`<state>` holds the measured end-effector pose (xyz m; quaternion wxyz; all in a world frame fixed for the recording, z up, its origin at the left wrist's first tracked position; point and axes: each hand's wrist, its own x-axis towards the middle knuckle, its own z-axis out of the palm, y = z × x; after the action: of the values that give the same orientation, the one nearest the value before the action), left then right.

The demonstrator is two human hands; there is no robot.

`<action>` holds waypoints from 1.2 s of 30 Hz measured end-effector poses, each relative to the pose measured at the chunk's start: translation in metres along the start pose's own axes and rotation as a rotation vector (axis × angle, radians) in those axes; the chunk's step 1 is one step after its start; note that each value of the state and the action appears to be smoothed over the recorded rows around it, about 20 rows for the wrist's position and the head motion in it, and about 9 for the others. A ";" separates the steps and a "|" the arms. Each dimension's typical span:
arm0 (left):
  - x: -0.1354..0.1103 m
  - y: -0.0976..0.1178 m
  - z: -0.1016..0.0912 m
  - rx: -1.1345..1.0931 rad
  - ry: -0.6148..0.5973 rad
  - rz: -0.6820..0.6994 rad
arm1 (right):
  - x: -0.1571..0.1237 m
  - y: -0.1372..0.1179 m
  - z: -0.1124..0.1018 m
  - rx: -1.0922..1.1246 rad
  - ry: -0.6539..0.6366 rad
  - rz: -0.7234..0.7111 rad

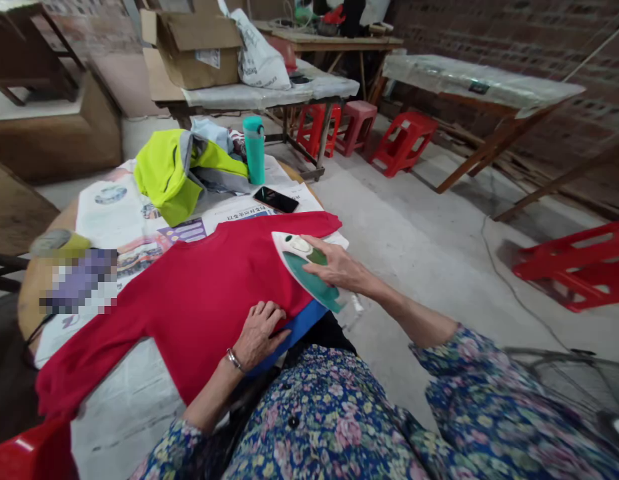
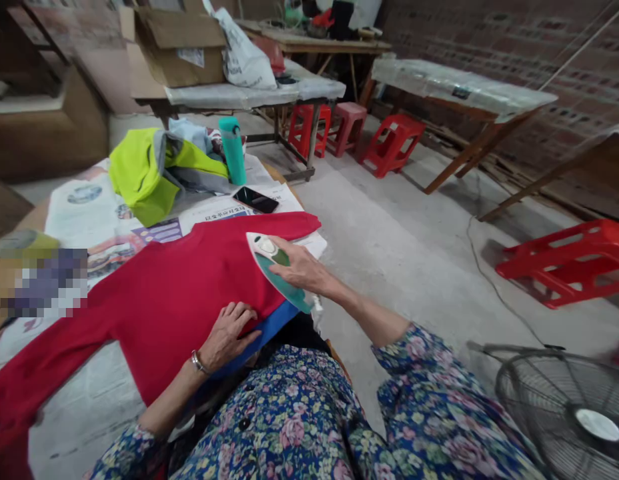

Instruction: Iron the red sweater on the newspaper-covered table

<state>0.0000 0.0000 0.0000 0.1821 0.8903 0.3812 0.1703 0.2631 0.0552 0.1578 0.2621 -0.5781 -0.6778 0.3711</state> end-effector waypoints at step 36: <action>0.002 0.009 -0.007 0.010 0.030 0.033 | 0.076 0.031 -0.013 0.057 -0.028 0.003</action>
<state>0.0040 -0.0033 0.0105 0.1690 0.8947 0.3700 0.1844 0.2768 0.1338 0.1350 0.2683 -0.5661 -0.6696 0.3989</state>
